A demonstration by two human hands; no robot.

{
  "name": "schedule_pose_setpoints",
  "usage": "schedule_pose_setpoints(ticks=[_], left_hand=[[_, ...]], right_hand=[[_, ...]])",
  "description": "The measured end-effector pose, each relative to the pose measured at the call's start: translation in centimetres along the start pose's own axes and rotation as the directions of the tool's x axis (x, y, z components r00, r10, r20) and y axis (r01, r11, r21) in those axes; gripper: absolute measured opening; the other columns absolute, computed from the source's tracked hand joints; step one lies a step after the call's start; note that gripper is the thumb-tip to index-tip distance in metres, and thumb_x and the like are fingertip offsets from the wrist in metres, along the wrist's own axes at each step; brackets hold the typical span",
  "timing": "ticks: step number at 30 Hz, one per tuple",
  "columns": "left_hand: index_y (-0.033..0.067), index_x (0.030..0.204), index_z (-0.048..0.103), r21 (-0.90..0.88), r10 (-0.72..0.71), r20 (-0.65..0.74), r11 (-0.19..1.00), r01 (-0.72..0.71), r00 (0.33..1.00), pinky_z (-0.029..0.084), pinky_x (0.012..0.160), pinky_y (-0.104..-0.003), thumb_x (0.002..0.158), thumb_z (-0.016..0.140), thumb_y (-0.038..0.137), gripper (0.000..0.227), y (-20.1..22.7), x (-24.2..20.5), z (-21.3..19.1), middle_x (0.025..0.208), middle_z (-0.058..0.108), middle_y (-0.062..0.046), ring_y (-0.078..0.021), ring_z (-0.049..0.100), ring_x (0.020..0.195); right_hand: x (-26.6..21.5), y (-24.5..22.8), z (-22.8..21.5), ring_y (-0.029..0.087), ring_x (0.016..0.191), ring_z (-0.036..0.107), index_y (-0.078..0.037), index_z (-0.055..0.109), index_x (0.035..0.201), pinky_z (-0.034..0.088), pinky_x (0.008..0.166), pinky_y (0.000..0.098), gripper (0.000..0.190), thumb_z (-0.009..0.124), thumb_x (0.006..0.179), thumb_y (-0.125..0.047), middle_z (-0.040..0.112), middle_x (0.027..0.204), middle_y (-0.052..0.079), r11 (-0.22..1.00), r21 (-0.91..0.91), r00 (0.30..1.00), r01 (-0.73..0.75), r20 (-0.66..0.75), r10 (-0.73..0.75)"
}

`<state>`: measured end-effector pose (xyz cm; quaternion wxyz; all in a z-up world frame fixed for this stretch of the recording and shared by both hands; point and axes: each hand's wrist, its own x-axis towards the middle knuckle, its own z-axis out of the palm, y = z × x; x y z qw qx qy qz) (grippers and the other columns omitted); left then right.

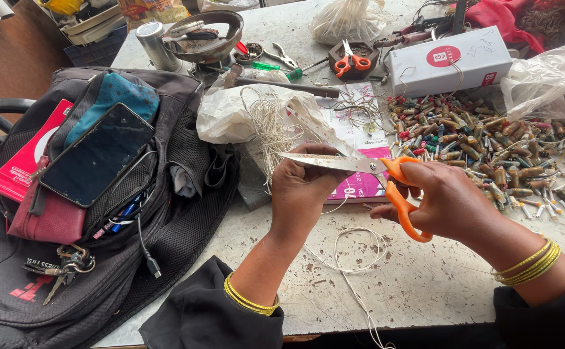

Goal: The person uses orange-handled scissors to cut a white wire into small pieces. They repeatedly pick up the wire, position it in the scissors, and snip off segments, placing the cut pieces on the table.

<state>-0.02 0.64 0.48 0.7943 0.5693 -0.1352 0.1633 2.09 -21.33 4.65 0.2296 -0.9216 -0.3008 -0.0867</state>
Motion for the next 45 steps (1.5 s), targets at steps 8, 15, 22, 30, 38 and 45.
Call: schedule_pose_setpoints(ticks=[8,15,22,30,38,45], left_hand=[[-0.0037,0.11,0.068,0.092,0.047,0.008,0.995,-0.047,0.999,0.059,0.08,-0.021,0.089,0.075,-0.007,0.022,-0.4,0.1,0.2,0.099,0.075,-0.006,-0.0079,0.071,0.091],[-0.0045,0.112,0.07,0.144,0.094,0.061,0.984,-0.102,0.994,0.061,0.082,-0.021,0.089,0.077,-0.005,0.024,0.1,-0.4,0.2,0.102,0.076,-0.007,-0.0088,0.073,0.094],[-0.0027,0.114,0.067,-0.005,0.054,-0.01,0.999,-0.054,0.998,0.061,0.085,-0.022,0.091,0.075,-0.005,0.024,0.0,-0.2,0.1,0.104,0.075,-0.006,-0.0096,0.072,0.095],[-0.0007,0.112,0.069,0.138,0.075,0.022,0.987,-0.078,0.997,0.06,0.085,-0.022,0.089,0.077,-0.002,0.025,0.2,-0.3,0.1,0.102,0.075,-0.005,-0.0073,0.071,0.094],[0.0005,0.102,0.072,0.316,0.116,-0.018,0.943,-0.105,0.993,0.058,0.071,-0.019,0.087,0.082,0.003,0.019,0.0,-0.3,0.1,0.091,0.077,-0.003,-0.0037,0.07,0.083],[-0.0007,0.101,0.072,0.286,0.17,-0.005,0.945,-0.161,0.985,0.058,0.076,-0.019,0.089,0.083,0.002,0.016,-0.9,-0.1,0.0,0.093,0.077,-0.005,-0.0037,0.069,0.087]], right_hand=[[0.1,1.7,0.4,0.035,0.075,0.066,-0.003,0.064,0.097,0.052,0.065,0.0443,0.064,0.093,0.059,-0.045,0.068,0.085,0.015,0.991,-0.011,0.977,0.136,-0.167,-0.136],[-0.2,1.9,0.8,0.032,0.085,0.07,-0.005,0.044,0.148,0.056,0.077,0.043,0.099,0.092,0.067,-0.035,0.067,0.096,0.016,0.98,0.157,0.971,0.12,-0.226,-0.083],[-0.1,0.6,0.2,0.036,0.102,0.066,-0.01,0.045,0.148,0.051,0.088,0.0471,0.111,0.095,0.056,-0.046,0.067,0.114,0.018,0.982,0.004,0.962,0.187,-0.203,-0.182],[0.0,0.2,-0.1,0.032,0.104,0.067,-0.014,0.045,0.149,0.049,0.092,0.0452,0.116,0.094,0.051,-0.05,0.067,0.118,0.016,0.985,0.064,0.979,0.158,-0.138,-0.149],[-0.2,0.2,0.8,0.022,0.086,0.064,-0.019,0.045,0.153,0.054,0.082,0.0375,0.116,0.097,0.052,-0.044,0.065,0.094,0.009,0.987,0.155,0.999,0.034,-0.021,-0.032],[-0.4,-0.2,1.0,0.014,0.069,0.057,-0.017,0.054,0.144,0.051,0.069,0.0297,0.097,0.095,0.059,-0.038,0.06,0.078,0.004,0.976,0.209,0.997,0.052,-0.064,-0.04]])
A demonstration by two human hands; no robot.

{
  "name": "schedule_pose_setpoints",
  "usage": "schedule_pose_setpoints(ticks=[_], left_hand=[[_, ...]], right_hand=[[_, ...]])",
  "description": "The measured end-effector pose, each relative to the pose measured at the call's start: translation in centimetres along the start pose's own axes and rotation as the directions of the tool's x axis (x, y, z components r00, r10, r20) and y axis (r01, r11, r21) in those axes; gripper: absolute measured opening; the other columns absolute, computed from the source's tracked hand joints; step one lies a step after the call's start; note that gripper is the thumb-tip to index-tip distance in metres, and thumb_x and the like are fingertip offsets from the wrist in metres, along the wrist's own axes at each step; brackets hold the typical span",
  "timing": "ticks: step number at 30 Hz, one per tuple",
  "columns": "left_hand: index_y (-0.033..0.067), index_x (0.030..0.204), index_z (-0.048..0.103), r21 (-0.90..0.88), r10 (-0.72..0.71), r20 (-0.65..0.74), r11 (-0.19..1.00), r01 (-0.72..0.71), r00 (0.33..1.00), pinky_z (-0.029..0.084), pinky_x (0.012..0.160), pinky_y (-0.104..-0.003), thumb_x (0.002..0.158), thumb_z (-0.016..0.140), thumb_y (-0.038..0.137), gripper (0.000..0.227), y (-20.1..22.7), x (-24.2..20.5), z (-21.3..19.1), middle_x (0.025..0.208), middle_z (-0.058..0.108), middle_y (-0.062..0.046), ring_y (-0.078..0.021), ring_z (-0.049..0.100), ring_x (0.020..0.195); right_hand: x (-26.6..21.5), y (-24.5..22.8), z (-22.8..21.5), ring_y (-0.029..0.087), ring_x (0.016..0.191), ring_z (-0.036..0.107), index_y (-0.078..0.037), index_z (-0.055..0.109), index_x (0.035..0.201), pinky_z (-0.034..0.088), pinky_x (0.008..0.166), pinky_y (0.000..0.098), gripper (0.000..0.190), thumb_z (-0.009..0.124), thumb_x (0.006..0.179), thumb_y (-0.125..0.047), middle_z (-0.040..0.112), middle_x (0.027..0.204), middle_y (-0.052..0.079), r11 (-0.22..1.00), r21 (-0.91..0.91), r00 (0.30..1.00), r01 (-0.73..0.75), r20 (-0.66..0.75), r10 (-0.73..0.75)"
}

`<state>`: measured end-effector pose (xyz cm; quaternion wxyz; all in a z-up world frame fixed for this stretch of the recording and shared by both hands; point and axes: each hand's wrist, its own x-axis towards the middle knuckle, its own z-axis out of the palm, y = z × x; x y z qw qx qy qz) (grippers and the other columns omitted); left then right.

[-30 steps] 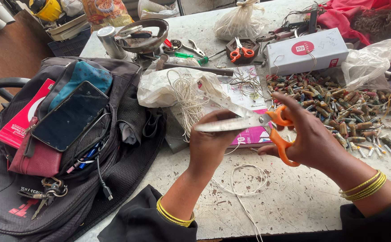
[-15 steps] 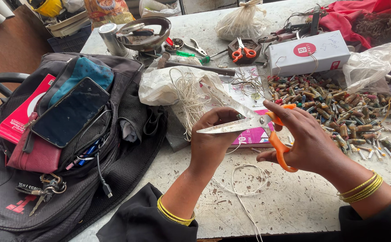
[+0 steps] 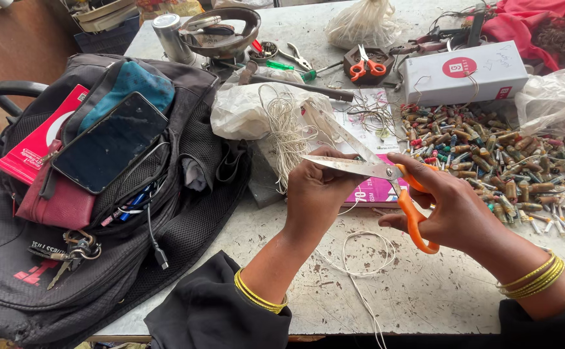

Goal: The person uses orange-handled scissors to cut a white wire into small pieces. They repeatedly pick up the wire, position it in the scissors, and snip off segments, placing the cut pieces on the table.

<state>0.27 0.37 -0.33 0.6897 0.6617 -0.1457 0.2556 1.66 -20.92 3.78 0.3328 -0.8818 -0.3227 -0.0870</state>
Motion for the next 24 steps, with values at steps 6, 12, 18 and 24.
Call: schedule_pose_setpoints(ticks=[6,12,18,24], left_hand=[[-0.0002,0.107,0.07,-0.193,-0.107,0.051,0.974,0.115,0.993,0.059,0.078,-0.021,0.09,0.079,-0.002,0.02,0.3,0.3,-0.2,0.096,0.077,-0.006,-0.006,0.07,0.087],[0.0004,0.109,0.068,-0.378,-0.127,0.178,0.907,0.187,0.976,0.06,0.089,-0.024,0.093,0.074,-0.004,0.018,0.8,1.1,-1.1,0.105,0.076,-0.008,-0.0102,0.072,0.097],[-0.0033,0.114,0.069,-0.305,-0.118,0.15,0.939,0.16,0.982,0.06,0.09,-0.026,0.096,0.074,-0.005,0.019,0.7,1.6,-1.7,0.107,0.076,-0.012,-0.0125,0.072,0.097],[-0.0018,0.12,0.067,-0.338,-0.135,0.178,0.922,0.189,0.975,0.061,0.093,-0.026,0.091,0.07,-0.007,0.03,-0.3,2.1,-1.6,0.114,0.075,-0.012,-0.0132,0.073,0.104]], right_hand=[[-0.2,1.7,0.3,0.013,0.054,0.046,-0.017,0.055,0.148,0.044,0.055,0.0285,0.095,0.097,0.064,-0.032,0.052,0.057,0.004,0.992,-0.053,0.992,-0.118,0.041,0.12],[-0.4,4.3,1.2,0.006,0.061,0.058,-0.007,0.059,0.14,0.051,0.053,0.0247,0.078,0.089,0.068,-0.011,0.068,0.065,0.002,0.963,0.198,0.976,-0.183,0.152,0.154],[-0.1,3.7,0.9,0.016,0.101,0.069,-0.004,0.051,0.143,0.054,0.088,0.0338,0.098,0.095,0.059,-0.028,0.074,0.107,0.01,0.984,0.138,0.993,-0.112,0.063,0.104],[0.1,1.6,0.9,0.022,0.108,0.066,-0.018,0.05,0.146,0.056,0.093,0.0395,0.105,0.096,0.054,-0.035,0.064,0.117,0.013,0.999,-0.034,0.999,-0.026,-0.029,0.025]])
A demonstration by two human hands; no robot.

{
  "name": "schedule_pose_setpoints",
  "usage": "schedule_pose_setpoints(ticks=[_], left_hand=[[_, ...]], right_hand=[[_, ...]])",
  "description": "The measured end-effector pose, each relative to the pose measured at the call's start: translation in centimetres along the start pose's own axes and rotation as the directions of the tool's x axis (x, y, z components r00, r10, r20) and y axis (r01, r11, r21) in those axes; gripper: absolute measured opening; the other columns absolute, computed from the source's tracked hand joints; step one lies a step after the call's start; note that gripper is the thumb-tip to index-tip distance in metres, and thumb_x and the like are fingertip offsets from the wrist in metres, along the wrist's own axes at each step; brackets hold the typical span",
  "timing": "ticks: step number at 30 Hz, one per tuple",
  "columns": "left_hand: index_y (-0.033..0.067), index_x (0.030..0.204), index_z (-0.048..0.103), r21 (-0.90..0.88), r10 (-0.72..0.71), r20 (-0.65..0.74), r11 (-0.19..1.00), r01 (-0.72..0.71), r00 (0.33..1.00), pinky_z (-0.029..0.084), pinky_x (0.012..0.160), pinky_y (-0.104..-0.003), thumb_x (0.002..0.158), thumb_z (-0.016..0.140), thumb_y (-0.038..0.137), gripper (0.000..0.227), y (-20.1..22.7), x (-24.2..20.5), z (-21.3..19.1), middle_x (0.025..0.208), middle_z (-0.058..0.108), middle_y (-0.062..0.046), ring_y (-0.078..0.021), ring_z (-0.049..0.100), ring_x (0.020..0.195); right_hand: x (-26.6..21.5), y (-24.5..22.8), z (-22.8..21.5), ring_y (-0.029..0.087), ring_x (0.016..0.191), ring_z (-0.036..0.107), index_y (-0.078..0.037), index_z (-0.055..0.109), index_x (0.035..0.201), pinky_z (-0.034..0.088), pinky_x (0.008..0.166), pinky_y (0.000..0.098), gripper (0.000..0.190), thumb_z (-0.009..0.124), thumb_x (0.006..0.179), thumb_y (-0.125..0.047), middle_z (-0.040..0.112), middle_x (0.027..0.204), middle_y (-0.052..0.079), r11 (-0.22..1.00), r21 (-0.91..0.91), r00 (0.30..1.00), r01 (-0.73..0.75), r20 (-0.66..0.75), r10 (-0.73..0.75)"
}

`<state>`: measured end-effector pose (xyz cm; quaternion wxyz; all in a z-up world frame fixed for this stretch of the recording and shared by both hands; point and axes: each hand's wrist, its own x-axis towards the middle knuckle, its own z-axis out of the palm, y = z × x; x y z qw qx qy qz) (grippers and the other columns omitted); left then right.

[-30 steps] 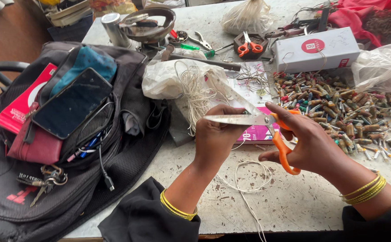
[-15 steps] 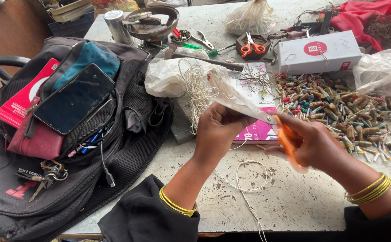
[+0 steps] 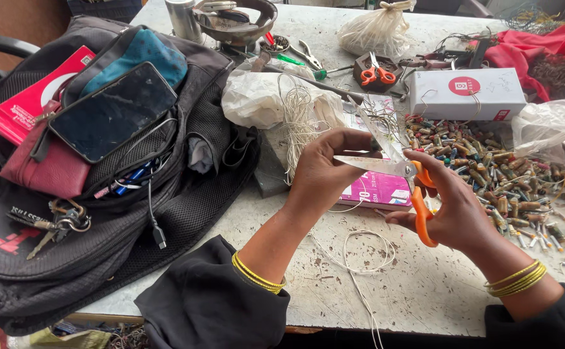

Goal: The person uses orange-handled scissors to cut a white wire into small pieces. They repeatedly pick up the wire, position it in the scissors, and snip off segments, placing the cut pieces on the table.

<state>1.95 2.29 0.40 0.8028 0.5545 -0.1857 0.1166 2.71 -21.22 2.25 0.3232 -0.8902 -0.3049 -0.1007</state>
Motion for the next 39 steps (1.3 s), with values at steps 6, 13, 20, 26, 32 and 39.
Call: schedule_pose_setpoints(ticks=[6,13,20,26,32,39], left_hand=[[-0.0031,0.121,0.068,0.034,-0.007,-0.024,0.999,0.008,1.0,0.061,0.082,-0.022,0.091,0.072,-0.005,0.031,-0.1,-0.3,1.0,0.113,0.075,-0.011,-0.0117,0.073,0.095],[-0.0043,0.121,0.068,-0.095,-0.004,-0.054,0.995,-0.001,0.999,0.058,0.079,-0.02,0.091,0.07,-0.007,0.031,-1.2,-0.8,1.4,0.111,0.074,-0.008,-0.0091,0.071,0.093],[-0.0033,0.12,0.07,-0.05,-0.07,-0.106,0.997,0.065,0.992,0.059,0.084,-0.022,0.092,0.068,-0.006,0.028,-0.9,-1.5,2.6,0.104,0.076,-0.009,-0.0088,0.071,0.094],[-0.002,0.115,0.071,0.19,0.025,-0.164,0.982,0.007,0.986,0.056,0.085,-0.021,0.092,0.072,-0.003,0.023,-0.5,-2.3,2.8,0.104,0.076,-0.006,-0.0074,0.07,0.095],[-0.0036,0.115,0.07,0.114,-0.003,-0.146,0.993,0.02,0.989,0.054,0.085,-0.02,0.095,0.069,-0.005,0.02,-1.9,-2.8,2.2,0.103,0.075,-0.004,-0.0067,0.067,0.095],[-0.0048,0.115,0.069,0.134,-0.017,-0.15,0.99,0.037,0.989,0.056,0.076,-0.021,0.094,0.07,-0.006,0.02,-2.5,-2.8,1.5,0.099,0.074,-0.007,-0.0082,0.068,0.087]], right_hand=[[0.4,-0.4,-0.1,0.028,0.103,0.064,-0.018,0.049,0.146,0.055,0.086,0.0409,0.105,0.096,0.055,-0.034,0.063,0.116,0.014,0.992,-0.112,0.994,0.065,-0.085,-0.075],[0.2,0.4,0.2,0.029,0.11,0.062,-0.017,0.046,0.15,0.053,0.088,0.0433,0.108,0.097,0.055,-0.03,0.062,0.125,0.015,0.994,-0.104,0.996,0.041,-0.07,-0.048],[0.5,1.7,1.0,0.029,0.106,0.064,-0.016,0.046,0.151,0.051,0.093,0.043,0.108,0.094,0.055,-0.031,0.065,0.118,0.013,0.984,-0.17,0.992,0.061,-0.102,-0.079],[0.5,1.5,1.5,0.029,0.098,0.064,-0.01,0.048,0.147,0.05,0.09,0.044,0.114,0.097,0.048,-0.039,0.066,0.101,0.012,0.98,-0.195,0.995,0.036,-0.081,-0.052],[0.7,0.9,1.3,0.032,0.096,0.063,-0.006,0.049,0.145,0.05,0.086,0.0436,0.108,0.093,0.053,-0.043,0.068,0.109,0.017,0.967,-0.179,0.969,0.182,-0.132,-0.207],[0.4,0.8,1.6,0.03,0.076,0.061,-0.01,0.051,0.143,0.049,0.073,0.043,0.102,0.096,0.057,-0.04,0.066,0.086,0.013,0.984,-0.126,0.987,0.128,-0.078,-0.139]])
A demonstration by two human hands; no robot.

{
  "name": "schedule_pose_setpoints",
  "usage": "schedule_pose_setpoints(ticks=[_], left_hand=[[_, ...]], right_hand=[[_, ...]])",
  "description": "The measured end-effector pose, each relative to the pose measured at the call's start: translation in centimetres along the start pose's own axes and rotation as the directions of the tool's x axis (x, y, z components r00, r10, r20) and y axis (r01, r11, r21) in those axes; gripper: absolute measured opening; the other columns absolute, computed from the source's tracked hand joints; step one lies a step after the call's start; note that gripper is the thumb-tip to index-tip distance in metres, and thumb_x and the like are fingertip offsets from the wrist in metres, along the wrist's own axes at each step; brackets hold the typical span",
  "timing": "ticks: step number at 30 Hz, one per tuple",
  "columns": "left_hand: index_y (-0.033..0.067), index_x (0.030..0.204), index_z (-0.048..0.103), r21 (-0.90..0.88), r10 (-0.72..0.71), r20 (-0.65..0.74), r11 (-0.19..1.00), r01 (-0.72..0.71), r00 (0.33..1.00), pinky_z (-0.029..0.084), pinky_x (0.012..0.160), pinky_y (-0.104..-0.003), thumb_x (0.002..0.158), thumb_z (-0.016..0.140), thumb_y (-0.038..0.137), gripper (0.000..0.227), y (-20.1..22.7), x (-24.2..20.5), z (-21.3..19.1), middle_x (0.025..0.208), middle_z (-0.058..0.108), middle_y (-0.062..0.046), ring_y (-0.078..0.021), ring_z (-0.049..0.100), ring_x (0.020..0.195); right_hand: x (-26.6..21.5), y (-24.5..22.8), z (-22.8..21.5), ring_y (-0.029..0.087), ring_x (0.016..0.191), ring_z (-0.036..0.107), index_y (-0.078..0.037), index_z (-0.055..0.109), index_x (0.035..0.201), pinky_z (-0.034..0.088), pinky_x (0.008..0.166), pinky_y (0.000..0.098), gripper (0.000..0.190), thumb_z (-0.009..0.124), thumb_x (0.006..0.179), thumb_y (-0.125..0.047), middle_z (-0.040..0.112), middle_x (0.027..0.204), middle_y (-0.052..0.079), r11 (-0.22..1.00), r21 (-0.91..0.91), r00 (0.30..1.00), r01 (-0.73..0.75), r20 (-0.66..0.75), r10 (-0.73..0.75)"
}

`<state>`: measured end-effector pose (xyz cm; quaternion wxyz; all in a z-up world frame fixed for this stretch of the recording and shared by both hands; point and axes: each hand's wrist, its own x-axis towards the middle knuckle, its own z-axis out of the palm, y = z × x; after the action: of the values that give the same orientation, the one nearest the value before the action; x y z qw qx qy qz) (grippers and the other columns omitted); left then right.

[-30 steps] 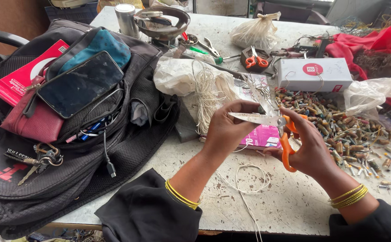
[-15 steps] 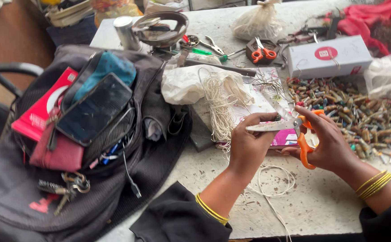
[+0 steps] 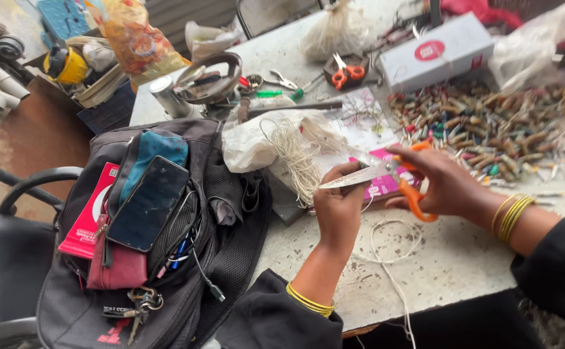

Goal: The person uses orange-handled scissors to cut a white wire into small pieces. They repeatedly pick up the wire, position it in the scissors, and snip off segments, placing the cut pieces on the table.

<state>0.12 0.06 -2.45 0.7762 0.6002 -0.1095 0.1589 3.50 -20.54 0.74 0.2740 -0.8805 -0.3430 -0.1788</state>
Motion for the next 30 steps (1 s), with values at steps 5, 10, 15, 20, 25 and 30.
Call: schedule_pose_setpoints(ticks=[5,10,15,20,25,30], left_hand=[[-0.0042,0.118,0.068,0.046,0.134,-0.064,0.99,-0.131,0.989,0.057,0.082,-0.022,0.094,0.07,-0.005,0.025,-0.1,0.3,0.2,0.101,0.077,-0.007,-0.0076,0.07,0.092],[-0.003,0.113,0.071,0.159,0.151,-0.072,0.978,-0.138,0.986,0.057,0.08,-0.022,0.093,0.072,-0.004,0.02,0.1,0.3,0.0,0.097,0.078,-0.007,-0.0075,0.07,0.088],[-0.0038,0.109,0.072,-0.021,0.099,-0.057,0.995,-0.101,0.993,0.058,0.083,-0.023,0.095,0.069,-0.005,0.014,0.7,0.4,0.1,0.1,0.077,-0.007,-0.0088,0.071,0.09],[-0.0041,0.106,0.072,-0.056,0.012,-0.047,0.998,-0.015,0.999,0.059,0.082,-0.023,0.095,0.07,-0.004,0.011,1.3,0.7,0.1,0.098,0.077,-0.008,-0.0099,0.072,0.089],[-0.0026,0.108,0.069,-0.128,-0.05,-0.029,0.991,0.046,0.998,0.06,0.082,-0.023,0.094,0.069,0.0,0.014,2.0,1.0,0.2,0.099,0.076,-0.007,-0.0095,0.072,0.089],[-0.0046,0.11,0.071,-0.094,-0.066,0.004,0.993,0.066,0.998,0.058,0.08,-0.023,0.095,0.073,0.0,0.016,3.6,0.7,-0.1,0.1,0.076,-0.009,-0.0095,0.07,0.089]], right_hand=[[-0.1,-0.7,0.3,0.021,0.065,0.059,-0.01,0.056,0.137,0.051,0.06,0.0363,0.092,0.095,0.059,-0.039,0.065,0.083,0.01,0.996,0.082,0.999,-0.036,0.021,0.034],[-0.5,-0.7,0.3,0.018,0.053,0.051,-0.009,0.059,0.133,0.046,0.054,0.0348,0.088,0.097,0.058,-0.036,0.056,0.063,0.008,0.99,0.051,0.99,-0.131,0.051,0.128],[-0.7,-0.8,0.0,0.012,0.05,0.05,-0.006,0.06,0.132,0.044,0.05,0.0296,0.088,0.097,0.059,-0.037,0.056,0.057,0.007,0.974,0.104,0.975,-0.201,0.114,0.189],[-1.2,-0.2,0.3,0.006,0.059,0.047,-0.005,0.059,0.136,0.044,0.054,0.0242,0.088,0.097,0.06,-0.027,0.056,0.065,0.001,0.924,0.261,0.954,-0.28,0.182,0.238],[-1.2,1.0,0.8,0.005,0.071,0.048,-0.001,0.05,0.144,0.045,0.063,0.0218,0.094,0.096,0.064,-0.017,0.054,0.077,-0.003,0.782,0.402,0.865,-0.475,0.377,0.331],[-1.2,1.3,0.6,0.003,0.077,0.052,0.0,0.048,0.143,0.046,0.069,0.0198,0.092,0.093,0.065,-0.016,0.056,0.084,-0.006,0.683,0.492,0.833,-0.54,0.43,0.348]])
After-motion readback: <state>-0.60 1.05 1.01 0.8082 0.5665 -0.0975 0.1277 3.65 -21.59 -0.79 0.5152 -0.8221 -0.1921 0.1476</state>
